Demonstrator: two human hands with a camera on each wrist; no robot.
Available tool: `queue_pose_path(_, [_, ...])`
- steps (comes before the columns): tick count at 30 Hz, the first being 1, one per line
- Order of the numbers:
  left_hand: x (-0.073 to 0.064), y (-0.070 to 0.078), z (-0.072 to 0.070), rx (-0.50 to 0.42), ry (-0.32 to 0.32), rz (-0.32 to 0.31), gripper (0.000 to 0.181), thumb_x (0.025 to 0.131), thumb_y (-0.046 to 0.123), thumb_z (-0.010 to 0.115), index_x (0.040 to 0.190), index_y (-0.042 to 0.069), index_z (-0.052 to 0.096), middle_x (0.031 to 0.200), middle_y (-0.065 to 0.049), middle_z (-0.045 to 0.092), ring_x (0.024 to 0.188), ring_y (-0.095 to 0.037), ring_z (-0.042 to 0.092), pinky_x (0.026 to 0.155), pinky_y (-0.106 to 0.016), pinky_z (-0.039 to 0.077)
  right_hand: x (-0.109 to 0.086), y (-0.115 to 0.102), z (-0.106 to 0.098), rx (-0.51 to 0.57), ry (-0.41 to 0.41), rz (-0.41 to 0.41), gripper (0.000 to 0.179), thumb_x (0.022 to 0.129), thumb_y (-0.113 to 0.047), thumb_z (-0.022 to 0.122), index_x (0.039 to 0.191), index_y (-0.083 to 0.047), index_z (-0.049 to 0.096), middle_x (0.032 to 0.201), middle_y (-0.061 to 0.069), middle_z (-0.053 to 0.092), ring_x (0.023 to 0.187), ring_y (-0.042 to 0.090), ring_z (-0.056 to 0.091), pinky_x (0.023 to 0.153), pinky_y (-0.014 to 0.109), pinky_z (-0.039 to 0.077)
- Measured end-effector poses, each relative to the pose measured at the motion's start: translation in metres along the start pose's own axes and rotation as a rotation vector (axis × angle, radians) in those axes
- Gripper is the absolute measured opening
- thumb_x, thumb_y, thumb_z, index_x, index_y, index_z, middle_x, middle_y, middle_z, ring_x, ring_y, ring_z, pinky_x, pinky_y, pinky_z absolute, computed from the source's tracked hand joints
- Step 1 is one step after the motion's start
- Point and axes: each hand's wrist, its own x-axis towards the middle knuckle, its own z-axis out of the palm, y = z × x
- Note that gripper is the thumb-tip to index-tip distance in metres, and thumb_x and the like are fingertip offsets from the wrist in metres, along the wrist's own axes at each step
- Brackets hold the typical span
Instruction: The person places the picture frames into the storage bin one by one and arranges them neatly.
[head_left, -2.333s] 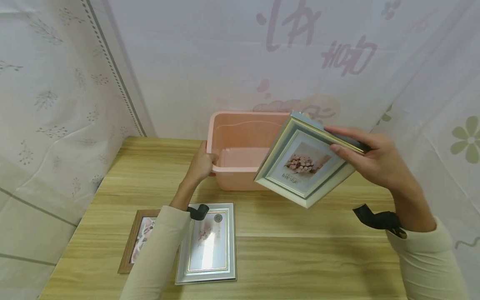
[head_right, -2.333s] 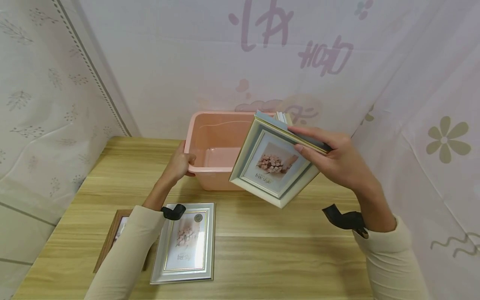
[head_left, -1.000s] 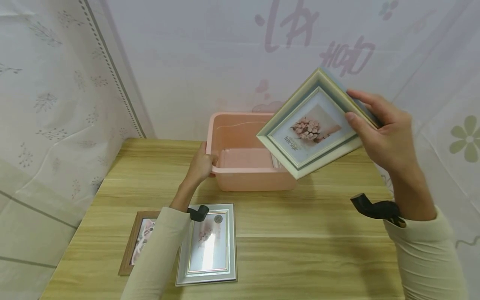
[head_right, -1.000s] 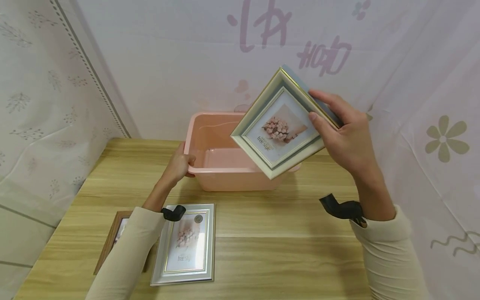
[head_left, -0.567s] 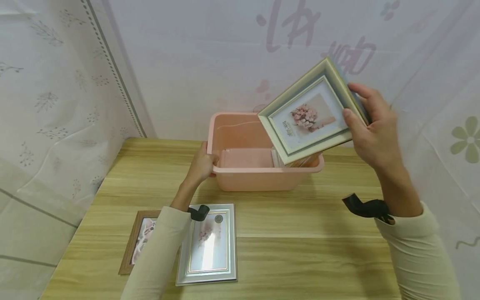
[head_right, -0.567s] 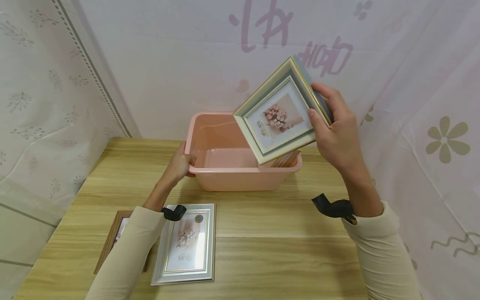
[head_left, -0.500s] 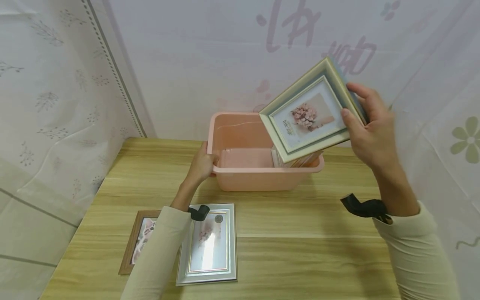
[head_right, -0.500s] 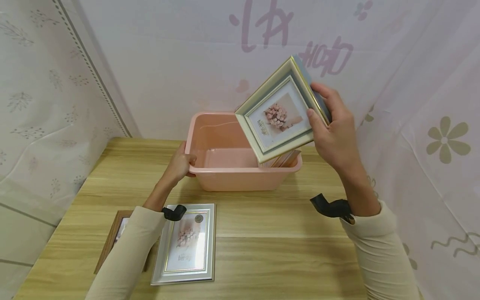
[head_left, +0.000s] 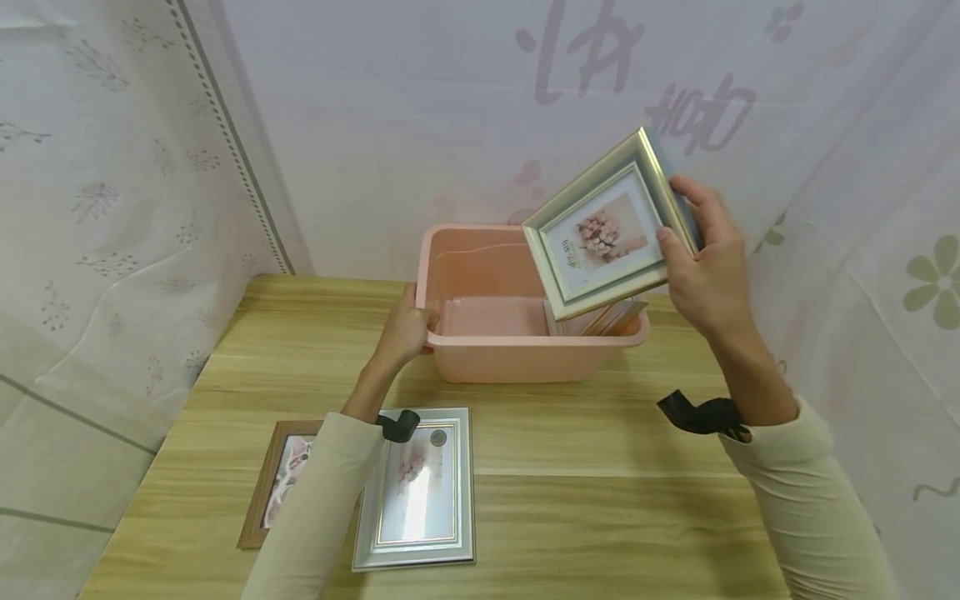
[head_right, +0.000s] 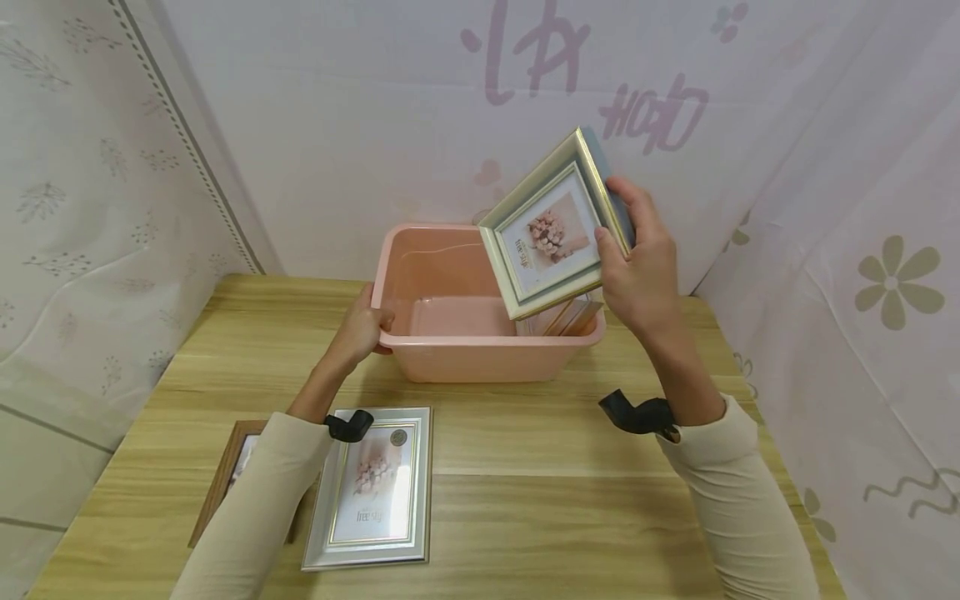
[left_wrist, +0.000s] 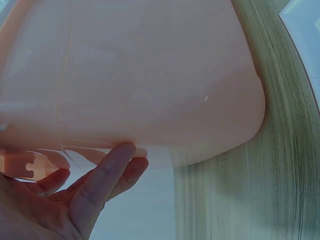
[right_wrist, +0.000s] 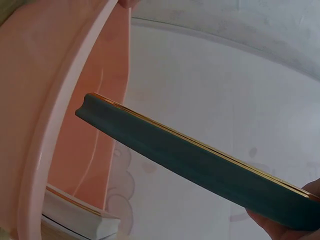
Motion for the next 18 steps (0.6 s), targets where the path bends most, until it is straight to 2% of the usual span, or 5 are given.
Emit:
queue_pose_path(6, [0.0, -0.001, 0.0, -0.007, -0.005, 0.001, 0.063, 0.083, 0.009, 0.044, 0.145, 0.004, 0.035, 0.122, -0.026, 0.052, 0.102, -0.048, 0.06, 0.052, -0.039, 0.059, 0.002, 0.005, 0.007, -0.013, -0.033, 0.09, 0.055, 0.094, 0.004, 0.052, 0.146, -0.016, 0.047, 0.13, 0.024, 0.057, 0.102, 0.023, 0.057, 0.079, 0.019, 0.053])
queue_pose_path(13, [-0.001, 0.0, 0.0, -0.016, -0.004, 0.001, 0.063, 0.085, 0.01, 0.045, 0.147, 0.004, 0.034, 0.122, -0.025, 0.052, 0.099, -0.045, 0.06, 0.053, -0.041, 0.059, 0.002, 0.009, 0.018, -0.05, -0.047, 0.135, 0.056, 0.095, 0.004, 0.051, 0.147, -0.015, 0.045, 0.139, 0.019, 0.05, 0.115, 0.032, 0.053, 0.095, 0.044, 0.054])
queue_pose_path(18, [-0.001, 0.0, 0.0, -0.018, -0.008, 0.001, 0.061, 0.086, 0.01, 0.045, 0.147, 0.004, 0.034, 0.121, -0.025, 0.052, 0.099, -0.044, 0.06, 0.053, -0.04, 0.059, 0.001, 0.014, 0.025, -0.058, -0.063, 0.153, 0.057, 0.095, 0.005, 0.05, 0.149, -0.013, 0.043, 0.143, 0.018, 0.048, 0.118, 0.033, 0.051, 0.099, 0.049, 0.051])
